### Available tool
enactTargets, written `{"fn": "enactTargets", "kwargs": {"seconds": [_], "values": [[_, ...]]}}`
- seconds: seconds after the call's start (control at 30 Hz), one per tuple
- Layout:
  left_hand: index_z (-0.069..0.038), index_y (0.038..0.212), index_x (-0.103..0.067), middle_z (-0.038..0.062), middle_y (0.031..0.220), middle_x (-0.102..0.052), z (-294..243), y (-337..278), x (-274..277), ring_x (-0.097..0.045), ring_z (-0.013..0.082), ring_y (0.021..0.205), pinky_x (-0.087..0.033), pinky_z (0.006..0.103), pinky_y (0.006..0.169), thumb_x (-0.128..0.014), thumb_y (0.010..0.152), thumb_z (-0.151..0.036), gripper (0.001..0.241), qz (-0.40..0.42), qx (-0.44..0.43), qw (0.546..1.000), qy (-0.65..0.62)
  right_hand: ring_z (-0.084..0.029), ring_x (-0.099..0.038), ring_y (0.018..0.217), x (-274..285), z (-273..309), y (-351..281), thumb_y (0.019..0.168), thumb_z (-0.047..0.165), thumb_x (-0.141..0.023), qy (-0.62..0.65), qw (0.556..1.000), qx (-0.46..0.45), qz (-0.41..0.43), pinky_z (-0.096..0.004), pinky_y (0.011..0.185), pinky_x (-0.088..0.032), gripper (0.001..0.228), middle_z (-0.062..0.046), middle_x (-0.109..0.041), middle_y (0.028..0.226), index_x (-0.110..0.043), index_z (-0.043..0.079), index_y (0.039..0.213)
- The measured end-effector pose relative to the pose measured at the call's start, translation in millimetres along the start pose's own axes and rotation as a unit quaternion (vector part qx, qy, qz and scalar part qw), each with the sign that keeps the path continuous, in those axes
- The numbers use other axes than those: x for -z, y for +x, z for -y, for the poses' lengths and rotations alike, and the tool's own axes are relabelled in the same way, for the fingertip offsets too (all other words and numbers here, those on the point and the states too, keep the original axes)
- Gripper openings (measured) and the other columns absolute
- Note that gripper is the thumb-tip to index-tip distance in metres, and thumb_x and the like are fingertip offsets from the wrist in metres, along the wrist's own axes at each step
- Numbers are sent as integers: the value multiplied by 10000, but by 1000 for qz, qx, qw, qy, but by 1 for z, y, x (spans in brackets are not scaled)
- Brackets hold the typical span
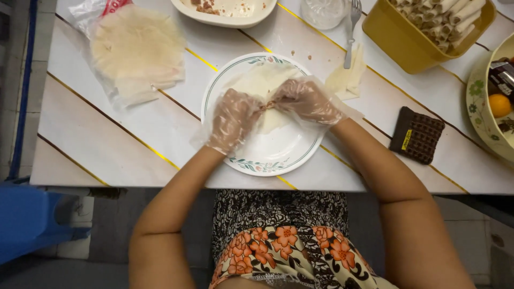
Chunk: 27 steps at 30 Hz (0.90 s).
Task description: The person is manually preparing spring rolls by placing a portion of meat filling onto a wrapper and rolling it into a cylindrical shape.
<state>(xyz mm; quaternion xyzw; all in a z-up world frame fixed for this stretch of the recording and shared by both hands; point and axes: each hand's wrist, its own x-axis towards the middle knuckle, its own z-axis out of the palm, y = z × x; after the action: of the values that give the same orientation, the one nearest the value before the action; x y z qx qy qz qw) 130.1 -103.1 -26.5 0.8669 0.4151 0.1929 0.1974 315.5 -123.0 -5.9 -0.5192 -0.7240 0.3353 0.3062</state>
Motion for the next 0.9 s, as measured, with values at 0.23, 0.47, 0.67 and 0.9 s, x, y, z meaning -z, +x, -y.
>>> {"fn": "enactTargets", "kwargs": {"seconds": [0.23, 0.47, 0.67, 0.9], "values": [[-137, 735, -632, 78, 708, -582, 6, 8, -25, -570, 263, 732, -489, 335, 611, -560, 746, -236, 122, 31, 62, 997, -38, -196, -598, 788, -8, 8, 1, 684, 72, -688, 55, 996, 66, -4, -279, 722, -472, 130, -60, -616, 836, -667, 138, 794], [-159, 825, -643, 44, 718, -615, -6, 12, -6, -596, 229, 771, -497, 314, 677, -602, 742, -240, 123, 78, 37, 995, 48, -306, -588, 824, 14, 26, -3, 687, 72, -696, 16, 996, 83, 5, -369, 733, -472, 133, -173, -607, 813, -646, 15, 797], [-198, 818, -642, 25, 714, -604, 2, 12, -17, -601, 212, 751, -509, 291, 630, -587, 747, -264, 111, 87, 75, 993, 20, -268, -586, 786, -9, -17, 2, 676, 52, -707, 73, 995, 66, -8, -349, 722, -473, 104, -145, -587, 826, -664, 61, 770], [-122, 978, -606, 92, 828, -579, -43, 8, 26, -569, 266, 840, -510, 352, 688, -612, 733, -263, 283, 84, 70, 993, 47, -352, -551, 864, 0, -20, 9, 719, 18, -562, -70, 994, 85, -15, -410, 748, -445, 174, -188, -555, 944, -613, 15, 886]]}}
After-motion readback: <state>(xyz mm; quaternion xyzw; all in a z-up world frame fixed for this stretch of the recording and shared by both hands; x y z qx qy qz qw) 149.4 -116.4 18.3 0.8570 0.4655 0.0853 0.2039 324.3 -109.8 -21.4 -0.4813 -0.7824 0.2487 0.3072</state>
